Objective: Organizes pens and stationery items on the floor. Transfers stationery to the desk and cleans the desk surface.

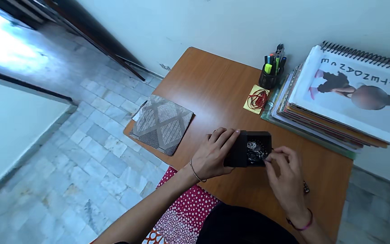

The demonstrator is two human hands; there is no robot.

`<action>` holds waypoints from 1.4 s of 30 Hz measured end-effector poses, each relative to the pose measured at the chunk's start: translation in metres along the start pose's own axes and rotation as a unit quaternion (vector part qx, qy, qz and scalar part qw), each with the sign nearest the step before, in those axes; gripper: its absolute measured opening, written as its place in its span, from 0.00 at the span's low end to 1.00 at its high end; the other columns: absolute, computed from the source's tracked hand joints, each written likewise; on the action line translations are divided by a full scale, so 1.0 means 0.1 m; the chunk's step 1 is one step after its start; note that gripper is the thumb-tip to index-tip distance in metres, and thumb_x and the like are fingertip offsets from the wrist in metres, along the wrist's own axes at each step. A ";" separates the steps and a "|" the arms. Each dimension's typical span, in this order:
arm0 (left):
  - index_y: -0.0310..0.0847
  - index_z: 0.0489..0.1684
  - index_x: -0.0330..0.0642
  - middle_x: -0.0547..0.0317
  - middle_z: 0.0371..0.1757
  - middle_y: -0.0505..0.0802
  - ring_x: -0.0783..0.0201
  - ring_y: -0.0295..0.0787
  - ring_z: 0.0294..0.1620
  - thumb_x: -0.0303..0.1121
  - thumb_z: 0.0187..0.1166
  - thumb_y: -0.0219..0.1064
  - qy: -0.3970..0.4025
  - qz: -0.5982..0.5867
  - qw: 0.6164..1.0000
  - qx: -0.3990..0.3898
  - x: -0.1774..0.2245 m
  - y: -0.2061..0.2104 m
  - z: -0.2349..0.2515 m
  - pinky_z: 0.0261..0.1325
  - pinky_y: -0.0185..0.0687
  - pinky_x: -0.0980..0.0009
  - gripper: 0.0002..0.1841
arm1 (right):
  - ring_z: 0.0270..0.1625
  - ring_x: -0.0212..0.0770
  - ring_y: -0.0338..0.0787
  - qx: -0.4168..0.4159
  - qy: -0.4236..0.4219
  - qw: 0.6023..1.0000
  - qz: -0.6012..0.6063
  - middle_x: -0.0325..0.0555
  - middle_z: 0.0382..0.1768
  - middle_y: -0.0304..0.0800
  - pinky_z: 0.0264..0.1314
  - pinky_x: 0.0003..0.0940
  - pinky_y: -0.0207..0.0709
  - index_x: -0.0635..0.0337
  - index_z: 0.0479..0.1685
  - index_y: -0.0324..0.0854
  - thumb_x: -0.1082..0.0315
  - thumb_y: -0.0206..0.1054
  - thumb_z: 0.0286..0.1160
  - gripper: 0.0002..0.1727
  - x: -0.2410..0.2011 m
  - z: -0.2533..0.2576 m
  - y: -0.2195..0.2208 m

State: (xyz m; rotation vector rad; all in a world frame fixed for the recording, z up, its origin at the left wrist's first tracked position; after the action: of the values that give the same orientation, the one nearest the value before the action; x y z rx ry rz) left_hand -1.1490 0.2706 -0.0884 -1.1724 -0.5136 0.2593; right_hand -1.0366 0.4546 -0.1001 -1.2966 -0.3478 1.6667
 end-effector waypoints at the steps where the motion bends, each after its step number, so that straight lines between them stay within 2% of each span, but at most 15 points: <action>1: 0.75 0.80 0.35 0.43 0.71 0.86 0.42 0.83 0.70 0.54 0.43 0.84 -0.001 0.001 1.000 0.003 0.00 0.00 0.00 0.51 0.84 0.45 0.54 | 0.53 0.51 0.86 0.012 -0.001 1.000 -0.001 0.54 0.48 0.87 0.55 0.37 0.80 0.57 0.32 0.89 0.68 0.67 0.67 0.06 -0.01 -0.03 0.00; 6: 0.75 0.79 0.36 0.43 0.71 0.87 0.43 0.83 0.69 0.55 0.46 0.82 -0.001 0.007 1.000 0.018 0.00 0.00 -0.01 0.51 0.84 0.47 0.52 | 0.47 0.45 0.85 0.050 -0.032 0.998 -0.012 0.49 0.37 0.87 0.52 0.28 0.78 0.57 0.31 0.89 0.67 0.64 0.72 0.09 -0.05 -0.16 0.00; 12: 0.74 0.80 0.36 0.44 0.71 0.86 0.43 0.83 0.69 0.56 0.46 0.82 0.001 0.007 1.000 0.028 0.00 0.00 -0.02 0.51 0.84 0.48 0.53 | 0.48 0.39 0.85 0.076 -0.055 0.995 0.022 0.47 0.36 0.86 0.56 0.22 0.77 0.56 0.30 0.86 0.69 0.65 0.75 0.07 -0.06 -0.21 0.00; 17: 0.74 0.80 0.37 0.44 0.71 0.87 0.44 0.83 0.70 0.56 0.46 0.82 0.005 0.003 1.000 0.025 0.00 0.00 -0.03 0.53 0.83 0.47 0.53 | 0.54 0.38 0.89 0.063 -0.004 0.996 0.067 0.46 0.43 0.94 0.58 0.22 0.79 0.57 0.32 0.87 0.68 0.63 0.75 0.08 -0.05 -0.14 -0.04; 20: 0.74 0.81 0.36 0.44 0.71 0.86 0.43 0.82 0.71 0.55 0.45 0.83 -0.002 -0.008 1.000 0.008 0.01 0.01 -0.03 0.53 0.83 0.45 0.54 | 0.50 0.28 0.88 0.030 0.082 0.986 0.144 0.41 0.43 0.92 0.53 0.17 0.80 0.59 0.39 0.87 0.66 0.66 0.75 0.08 0.02 -0.07 -0.08; 23: 0.73 0.82 0.35 0.43 0.73 0.85 0.41 0.81 0.73 0.55 0.44 0.84 -0.019 -0.045 0.998 -0.033 0.02 0.02 -0.02 0.53 0.84 0.43 0.55 | 0.42 0.23 0.87 -0.030 0.232 0.939 0.253 0.36 0.39 0.88 0.45 0.17 0.81 0.62 0.49 0.84 0.68 0.67 0.73 0.10 0.12 0.06 -0.13; 26: 0.71 0.83 0.34 0.42 0.74 0.84 0.39 0.79 0.74 0.53 0.43 0.85 -0.027 -0.079 0.994 -0.065 0.03 0.02 0.00 0.54 0.83 0.41 0.57 | 0.39 0.28 0.89 -0.062 0.354 0.871 0.334 0.38 0.38 0.89 0.45 0.23 0.83 0.62 0.54 0.83 0.74 0.66 0.77 0.10 0.18 0.19 -0.21; 29: 0.71 0.83 0.34 0.42 0.74 0.84 0.38 0.79 0.74 0.53 0.42 0.86 -0.029 -0.088 0.993 -0.074 0.03 0.02 0.01 0.52 0.83 0.39 0.57 | 0.41 0.29 0.90 -0.061 0.384 0.835 0.390 0.39 0.39 0.90 0.49 0.23 0.85 0.63 0.54 0.83 0.77 0.61 0.80 0.10 0.23 0.25 -0.28; 32: 0.69 0.84 0.35 0.42 0.76 0.83 0.38 0.79 0.75 0.53 0.42 0.87 -0.035 -0.092 0.991 -0.086 0.05 0.03 0.03 0.51 0.84 0.40 0.59 | 0.40 0.30 0.91 -0.060 0.397 0.805 0.437 0.40 0.39 0.91 0.49 0.24 0.87 0.62 0.52 0.84 0.77 0.56 0.81 0.12 0.28 0.27 -0.32; 36: 0.70 0.84 0.36 0.43 0.76 0.84 0.39 0.79 0.75 0.53 0.43 0.86 -0.031 -0.091 0.992 -0.083 0.08 0.00 0.05 0.51 0.84 0.41 0.58 | 0.44 0.34 0.95 -0.069 0.389 0.776 0.492 0.45 0.41 0.95 0.50 0.25 0.88 0.61 0.49 0.85 0.76 0.51 0.79 0.15 0.33 0.32 -0.35; 39: 0.70 0.84 0.36 0.43 0.76 0.83 0.39 0.79 0.75 0.53 0.44 0.86 -0.032 -0.093 0.992 -0.083 0.09 -0.02 0.06 0.52 0.84 0.41 0.57 | 0.41 0.35 0.95 -0.079 0.416 0.720 0.550 0.44 0.37 0.94 0.50 0.29 0.90 0.59 0.46 0.83 0.75 0.45 0.82 0.17 0.35 0.32 -0.33; 42: 0.70 0.84 0.35 0.43 0.76 0.83 0.39 0.79 0.75 0.53 0.43 0.87 -0.030 -0.093 0.992 -0.079 0.09 -0.04 0.06 0.51 0.84 0.41 0.58 | 0.37 0.32 0.94 -0.085 0.445 0.684 0.571 0.42 0.34 0.92 0.45 0.25 0.90 0.58 0.44 0.83 0.75 0.42 0.84 0.19 0.33 0.31 -0.30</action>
State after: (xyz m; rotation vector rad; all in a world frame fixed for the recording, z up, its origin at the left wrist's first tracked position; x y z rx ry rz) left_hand -1.1445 0.2786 -0.0808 -1.2636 -0.7026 0.0949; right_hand -1.0472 0.5066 -0.0859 -2.5527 1.1691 1.5940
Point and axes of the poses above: each hand's wrist, its own z-axis towards the middle knuckle, its own y-axis out of the palm, x = y × z, the point moved 4 cm from there along z, towards the middle knuckle
